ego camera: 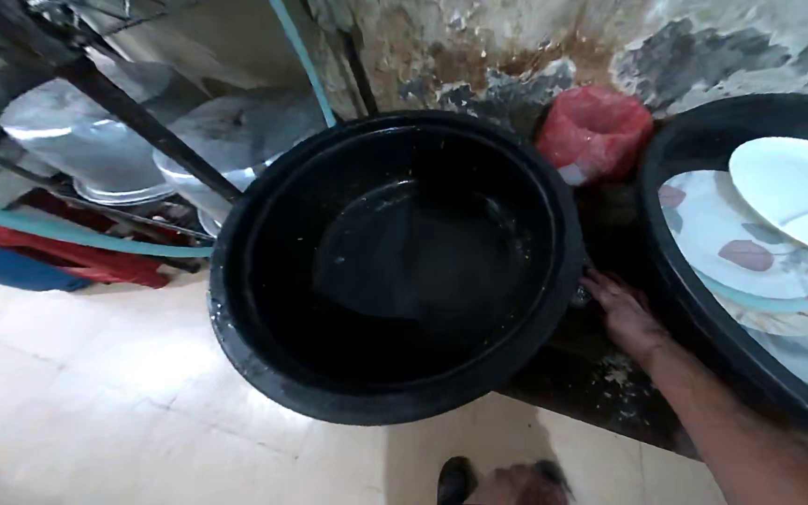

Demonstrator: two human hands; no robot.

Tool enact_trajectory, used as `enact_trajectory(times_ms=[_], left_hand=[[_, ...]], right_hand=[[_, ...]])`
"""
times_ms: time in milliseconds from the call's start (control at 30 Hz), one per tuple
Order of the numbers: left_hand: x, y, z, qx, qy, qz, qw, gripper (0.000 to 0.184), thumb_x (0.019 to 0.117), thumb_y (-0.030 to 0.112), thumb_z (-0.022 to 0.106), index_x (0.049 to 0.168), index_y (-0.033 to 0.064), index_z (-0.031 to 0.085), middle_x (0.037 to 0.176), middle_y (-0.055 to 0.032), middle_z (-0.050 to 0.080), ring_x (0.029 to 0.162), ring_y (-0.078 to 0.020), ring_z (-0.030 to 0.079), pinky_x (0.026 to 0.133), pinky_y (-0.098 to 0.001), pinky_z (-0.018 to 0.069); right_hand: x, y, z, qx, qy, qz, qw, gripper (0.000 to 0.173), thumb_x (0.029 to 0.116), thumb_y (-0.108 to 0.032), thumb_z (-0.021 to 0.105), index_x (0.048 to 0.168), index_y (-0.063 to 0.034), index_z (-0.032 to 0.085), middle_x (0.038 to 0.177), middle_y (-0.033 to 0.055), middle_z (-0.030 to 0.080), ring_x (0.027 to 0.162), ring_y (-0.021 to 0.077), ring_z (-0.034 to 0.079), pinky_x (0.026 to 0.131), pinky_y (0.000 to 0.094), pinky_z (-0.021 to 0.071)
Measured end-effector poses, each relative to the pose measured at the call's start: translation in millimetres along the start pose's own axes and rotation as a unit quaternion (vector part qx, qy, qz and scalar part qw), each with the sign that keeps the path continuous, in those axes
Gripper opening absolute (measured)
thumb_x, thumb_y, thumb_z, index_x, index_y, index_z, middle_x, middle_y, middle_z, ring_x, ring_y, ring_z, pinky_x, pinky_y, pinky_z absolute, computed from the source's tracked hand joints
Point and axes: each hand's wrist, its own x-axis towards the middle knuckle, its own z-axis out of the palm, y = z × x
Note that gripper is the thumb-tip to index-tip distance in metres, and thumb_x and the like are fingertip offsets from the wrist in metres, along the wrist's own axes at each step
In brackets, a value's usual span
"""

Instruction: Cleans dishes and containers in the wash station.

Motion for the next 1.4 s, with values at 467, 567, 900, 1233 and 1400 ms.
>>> enact_trajectory(times_ms=[467,567,900,1233,1400], left_hand=[[146,6,74,-0.229,-0.193,-0.038,0.953,0.089,0.1057,0.056,-0.002,0.125,0.0,0.064,0.123,-0.0182,0.071,0.115,-0.0342,0.068,0.099,-0.0529,0.0544],[146,5,75,-0.232,-0.198,-0.04,0.951,0.091,0.105,0.056,-0.004,0.122,-0.0001,0.065,0.12,-0.0178,0.072,0.114,-0.034,0.068,0.098,-0.0527,0.0544],[138,13,61,-0.235,-0.209,-0.034,0.949,0.092,0.104,0.056,-0.007,0.117,0.0012,0.066,0.118,-0.017,0.073,0.112,-0.0333,0.07,0.096,-0.0508,0.0554],[121,23,61,-0.282,-0.138,-0.02,0.949,0.069,0.1075,0.049,0.004,0.089,0.0189,0.063,0.08,-0.0021,0.07,0.073,-0.015,0.068,0.068,-0.0339,0.0571],[109,26,56,-0.301,-0.117,-0.014,0.946,0.061,0.1107,0.037,0.015,0.084,0.0164,0.065,0.077,-0.0035,0.071,0.07,-0.0149,0.07,0.066,-0.0324,0.0601]], right_hand=[[-115,26,3,0.123,0.178,-0.068,0.974,0.038,0.0976,-0.016,0.054,0.13,-0.0054,0.069,0.137,0.0155,0.064,0.126,0.0358,0.061,0.104,0.0558,0.0505],[-133,44,21,0.047,0.159,0.013,0.986,0.044,0.1035,-0.021,0.053,0.144,-0.0032,0.057,0.149,0.0207,0.054,0.133,0.0444,0.054,0.108,0.0635,0.0433],[-94,6,33,0.075,0.092,-0.045,0.992,0.032,0.098,-0.007,0.063,0.13,-0.0061,0.07,0.137,0.0152,0.065,0.127,0.0414,0.058,0.105,0.0604,0.0465],[-169,-7,63,0.103,0.092,-0.118,0.983,0.032,0.097,-0.017,0.054,0.12,-0.0169,0.075,0.132,0.0083,0.068,0.117,0.039,0.064,0.095,0.0623,0.0511],[-176,-23,52,0.193,0.114,-0.119,0.967,0.032,0.1015,-0.022,0.05,0.12,-0.0141,0.075,0.131,0.0092,0.068,0.118,0.0324,0.063,0.1,0.0537,0.0499]])
